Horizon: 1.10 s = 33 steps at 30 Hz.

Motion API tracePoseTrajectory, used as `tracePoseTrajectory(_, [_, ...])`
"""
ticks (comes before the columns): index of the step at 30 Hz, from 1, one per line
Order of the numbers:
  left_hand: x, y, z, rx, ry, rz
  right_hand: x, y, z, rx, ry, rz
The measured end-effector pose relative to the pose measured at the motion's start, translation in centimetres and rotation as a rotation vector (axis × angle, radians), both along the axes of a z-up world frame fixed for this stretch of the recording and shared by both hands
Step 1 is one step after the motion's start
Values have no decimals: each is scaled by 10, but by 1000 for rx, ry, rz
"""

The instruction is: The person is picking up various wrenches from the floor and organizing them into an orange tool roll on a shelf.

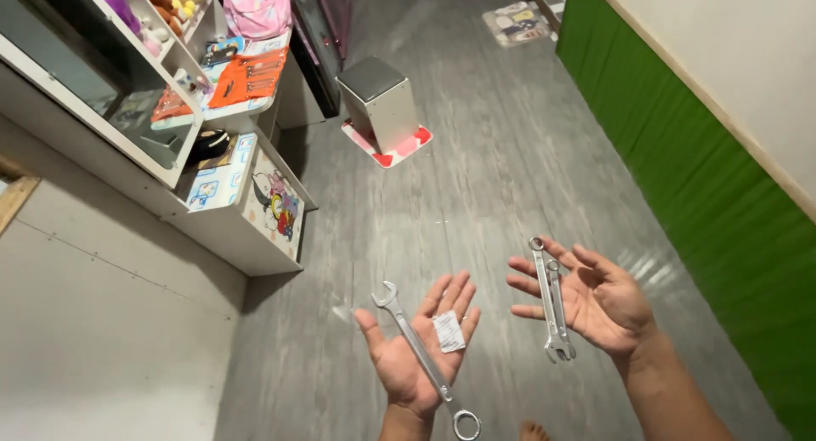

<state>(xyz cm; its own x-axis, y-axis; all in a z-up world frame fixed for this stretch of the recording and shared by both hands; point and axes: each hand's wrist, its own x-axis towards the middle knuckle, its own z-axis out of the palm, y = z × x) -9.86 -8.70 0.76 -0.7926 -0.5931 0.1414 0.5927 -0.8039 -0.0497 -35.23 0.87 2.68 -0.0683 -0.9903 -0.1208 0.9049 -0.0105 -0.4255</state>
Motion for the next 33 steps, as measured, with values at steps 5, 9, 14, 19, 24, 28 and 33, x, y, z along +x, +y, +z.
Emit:
tracePoseTrajectory(5, [-39, -39, 3, 33, -24, 109, -53, -60, 4, 17, 45, 51])
tracePoseTrajectory(9, [-56, -73, 1, 55, -9, 176, -84, -112, 3, 45, 51, 96])
tracePoseTrajectory(14, [-67, -139, -12, 8, -16, 242, -109, -191, -16, 7, 14, 132])
tracePoseTrajectory(19, [-79, -231, -20, 32, -18, 258, -128, -285, -26, 19, -58, 182])
tracePoseTrajectory(24, [-99, -343, -10, 89, -55, 280, -140, -389, -7, 120, 29, 91])
tracePoseTrajectory(28, [-111, -430, 2, -9, -36, 245, -152, -469, 7, 98, 14, 75])
tracePoseTrajectory(33, [-130, -509, 14, -50, -40, 246, -166, -544, 3, -25, -57, 128])
